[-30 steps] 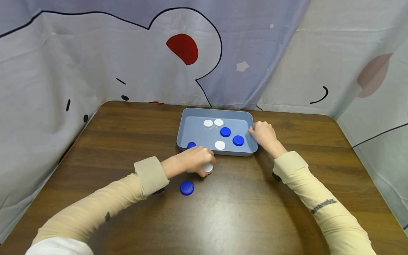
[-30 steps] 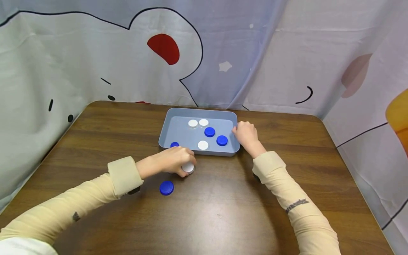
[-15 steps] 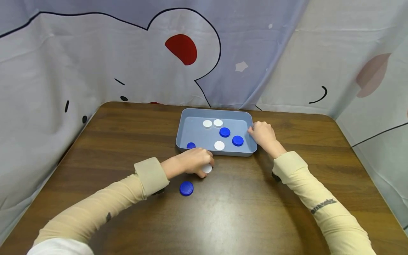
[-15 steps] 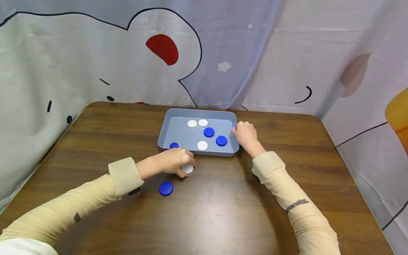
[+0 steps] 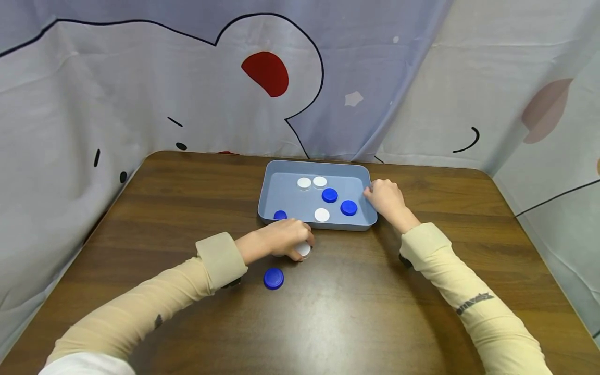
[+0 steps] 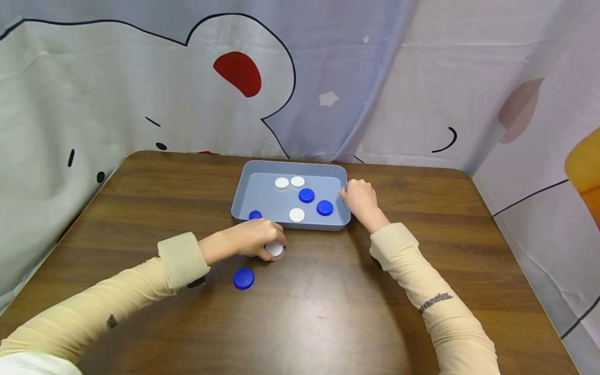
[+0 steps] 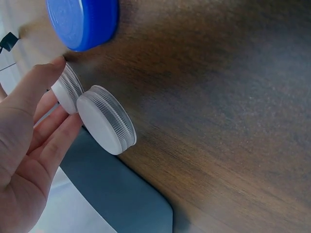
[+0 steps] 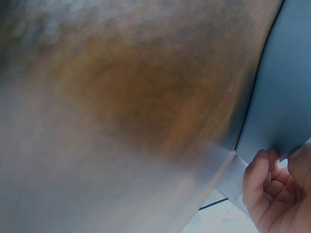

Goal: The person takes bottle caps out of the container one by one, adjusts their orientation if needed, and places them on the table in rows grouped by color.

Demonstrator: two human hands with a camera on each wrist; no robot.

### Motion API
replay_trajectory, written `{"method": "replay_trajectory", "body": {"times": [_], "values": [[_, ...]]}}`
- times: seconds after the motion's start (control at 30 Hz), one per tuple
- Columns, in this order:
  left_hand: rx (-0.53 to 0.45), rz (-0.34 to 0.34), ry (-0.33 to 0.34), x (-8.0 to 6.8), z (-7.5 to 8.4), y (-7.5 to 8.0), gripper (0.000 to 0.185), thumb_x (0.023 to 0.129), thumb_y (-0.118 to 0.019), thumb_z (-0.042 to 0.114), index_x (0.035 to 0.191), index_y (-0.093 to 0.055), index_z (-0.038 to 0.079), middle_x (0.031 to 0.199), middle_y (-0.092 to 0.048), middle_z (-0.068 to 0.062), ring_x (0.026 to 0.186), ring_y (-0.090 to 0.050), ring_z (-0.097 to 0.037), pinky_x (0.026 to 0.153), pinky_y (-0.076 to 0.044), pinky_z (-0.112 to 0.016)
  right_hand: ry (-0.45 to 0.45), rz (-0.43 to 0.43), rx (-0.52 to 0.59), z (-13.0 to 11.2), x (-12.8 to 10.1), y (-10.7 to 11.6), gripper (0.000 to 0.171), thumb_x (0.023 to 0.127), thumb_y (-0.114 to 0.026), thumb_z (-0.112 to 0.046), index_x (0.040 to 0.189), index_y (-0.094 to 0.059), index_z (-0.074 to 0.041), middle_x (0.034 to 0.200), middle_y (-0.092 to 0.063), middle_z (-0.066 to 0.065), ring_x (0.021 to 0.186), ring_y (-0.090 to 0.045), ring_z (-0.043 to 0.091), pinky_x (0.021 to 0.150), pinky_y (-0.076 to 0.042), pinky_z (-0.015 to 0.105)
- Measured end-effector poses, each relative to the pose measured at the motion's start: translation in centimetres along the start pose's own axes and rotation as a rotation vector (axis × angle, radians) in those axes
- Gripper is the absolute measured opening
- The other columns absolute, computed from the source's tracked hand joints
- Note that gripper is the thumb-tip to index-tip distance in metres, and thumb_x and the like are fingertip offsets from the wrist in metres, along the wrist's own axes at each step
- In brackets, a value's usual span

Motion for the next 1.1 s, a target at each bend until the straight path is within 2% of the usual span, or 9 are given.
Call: {"method": "replay_trajectory", "body": {"times": [0.53,0.73,0.97,1.1], "values": [[-0.048,0.016,0.0,-0.3,0.2,0.3,0.034,0.074,-0.081,0.028,0.102,-0.072,0.01,0.098,-0.068,-0.002,0.082,-0.064,-0.016,0.07,-0.052,-0.027,-0.012,-0.015,0.004,0.2,0.0,-0.1,0.036,0.09,-0.051,-0.023,0.057,-0.047,-0.008,0.068,-0.059,0.018,0.069,-0.06,0.039,0.063,-0.048,0.05],[-0.067,0.051,0.0,-0.3,0.2,1.1,0.036,0.076,-0.079,0.03,0.105,-0.071,0.009,0.1,-0.07,-0.003,0.083,-0.065,-0.015,0.073,-0.053,-0.028,-0.013,-0.016,0.002,0.3,0.1,-0.2,0.037,0.09,-0.05,-0.023,0.057,-0.047,-0.008,0.069,-0.059,0.018,0.069,-0.06,0.039,0.062,-0.048,0.05],[-0.041,0.068,0.008,-0.4,0.0,2.1,0.032,0.079,-0.077,0.028,0.105,-0.072,0.009,0.105,-0.071,-0.002,0.095,-0.067,-0.017,0.083,-0.054,-0.032,-0.014,-0.02,0.002,0.2,0.1,-0.1,0.036,0.09,-0.051,-0.023,0.058,-0.049,-0.007,0.07,-0.06,0.019,0.07,-0.061,0.04,0.062,-0.048,0.05],[-0.029,0.103,-0.004,-0.5,-0.1,2.8,0.03,0.079,-0.076,0.026,0.103,-0.073,0.009,0.102,-0.072,-0.002,0.092,-0.067,-0.015,0.082,-0.054,-0.03,-0.01,-0.012,0.001,0.1,0.0,-0.1,0.036,0.09,-0.052,-0.023,0.057,-0.048,-0.008,0.069,-0.06,0.018,0.069,-0.061,0.04,0.061,-0.048,0.05]]}}
Point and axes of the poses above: each hand's wrist, its own x-axis towards the middle knuckle, its own y-axis out of the back of the hand, z = x × y, the point moved 8 cm from there along x, towards the middle knuckle
